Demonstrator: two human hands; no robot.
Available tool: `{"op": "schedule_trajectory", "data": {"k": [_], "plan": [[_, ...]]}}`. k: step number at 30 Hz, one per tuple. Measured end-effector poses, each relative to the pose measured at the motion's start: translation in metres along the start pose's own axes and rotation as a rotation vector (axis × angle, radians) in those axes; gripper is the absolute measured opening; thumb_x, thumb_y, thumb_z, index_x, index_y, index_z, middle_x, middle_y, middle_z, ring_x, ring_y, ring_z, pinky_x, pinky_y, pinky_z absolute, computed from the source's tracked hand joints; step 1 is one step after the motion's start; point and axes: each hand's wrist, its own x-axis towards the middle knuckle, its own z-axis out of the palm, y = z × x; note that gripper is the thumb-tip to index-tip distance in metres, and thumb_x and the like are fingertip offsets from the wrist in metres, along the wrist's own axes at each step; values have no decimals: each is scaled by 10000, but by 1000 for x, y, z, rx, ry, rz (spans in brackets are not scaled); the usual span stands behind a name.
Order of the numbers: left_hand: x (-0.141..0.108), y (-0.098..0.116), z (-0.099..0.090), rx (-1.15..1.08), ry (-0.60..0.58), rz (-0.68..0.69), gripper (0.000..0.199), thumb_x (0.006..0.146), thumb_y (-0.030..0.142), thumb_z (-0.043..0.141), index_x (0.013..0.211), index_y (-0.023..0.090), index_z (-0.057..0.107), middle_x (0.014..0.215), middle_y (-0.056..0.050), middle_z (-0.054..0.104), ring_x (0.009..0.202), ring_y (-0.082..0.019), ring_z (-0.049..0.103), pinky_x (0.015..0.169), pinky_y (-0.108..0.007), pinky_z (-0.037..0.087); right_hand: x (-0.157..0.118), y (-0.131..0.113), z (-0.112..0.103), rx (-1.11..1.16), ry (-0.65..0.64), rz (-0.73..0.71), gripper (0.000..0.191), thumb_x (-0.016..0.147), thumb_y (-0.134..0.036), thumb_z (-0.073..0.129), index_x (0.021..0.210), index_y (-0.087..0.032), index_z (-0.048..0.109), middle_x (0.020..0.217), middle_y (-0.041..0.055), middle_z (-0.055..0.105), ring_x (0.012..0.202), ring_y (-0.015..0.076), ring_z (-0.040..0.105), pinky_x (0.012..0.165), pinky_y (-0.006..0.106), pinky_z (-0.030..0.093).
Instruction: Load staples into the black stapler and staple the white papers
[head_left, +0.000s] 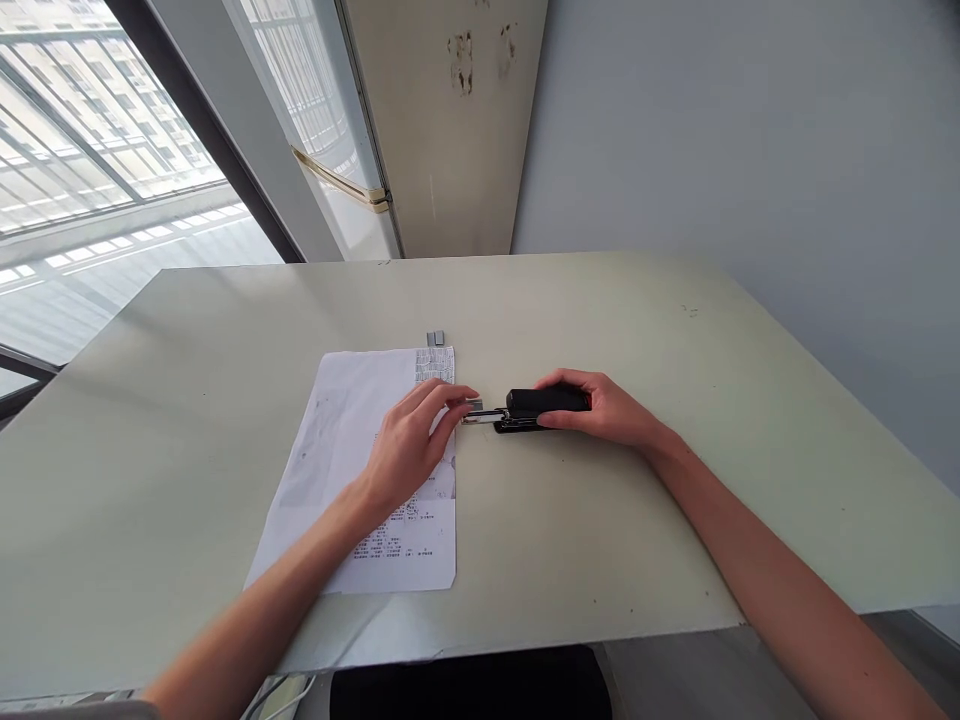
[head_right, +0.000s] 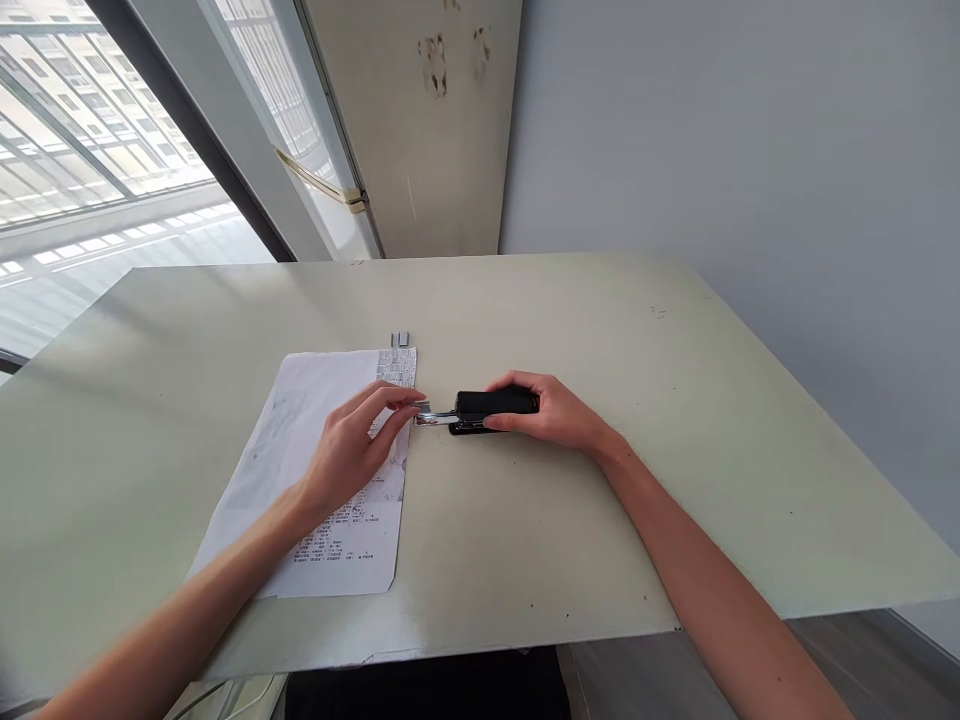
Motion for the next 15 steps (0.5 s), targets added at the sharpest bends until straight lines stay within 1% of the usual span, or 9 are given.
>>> {"op": "schedule_trajectory", "data": {"k": [2,4,8,11,15], "plan": [[-1,0,0,-15,-21,-18,212,1116,286,492,1236,245,662,1053,-33,702,904,-161,667,799,-304,529,0,1,0,0,-1,-4,447,791,-588,826,1108,-286,737,1032,27,740,869,235,673,731,356,537],[-1,-1,1,-27,-46,-20,240,1123,281,471,1255,256,669,1101,-42,693,911,-158,669,804,-301,533,0,1,0,-1,-2,-8,449,792,-590,825,1109,-284,737,1038,29,740,871,235,671,732,356,539],[-1,-5,2,-33,-87,23,270,1118,302,478,1266,282,703,1148,-55,693,945,-174,680,814,-315,552,0,0,0,-4,-2,-9,445,795,-597,819,1103,-286,739,1024,31,741,881,242,673,743,358,541],[-1,-7,2,-29,-81,51,260,1108,324,511,1265,282,713,1126,-49,718,966,-186,683,836,-331,558,0,-1,0,1,-6,-3,436,798,-592,819,1104,-292,738,1027,28,742,882,240,673,740,353,539],[0,-7,0,11,-62,45,217,1087,365,562,1182,262,728,1035,-39,746,944,-201,667,857,-359,551,0,-1,0,-5,-10,-3,439,797,-596,817,1105,-293,737,1022,29,741,885,243,671,739,356,537]]}}
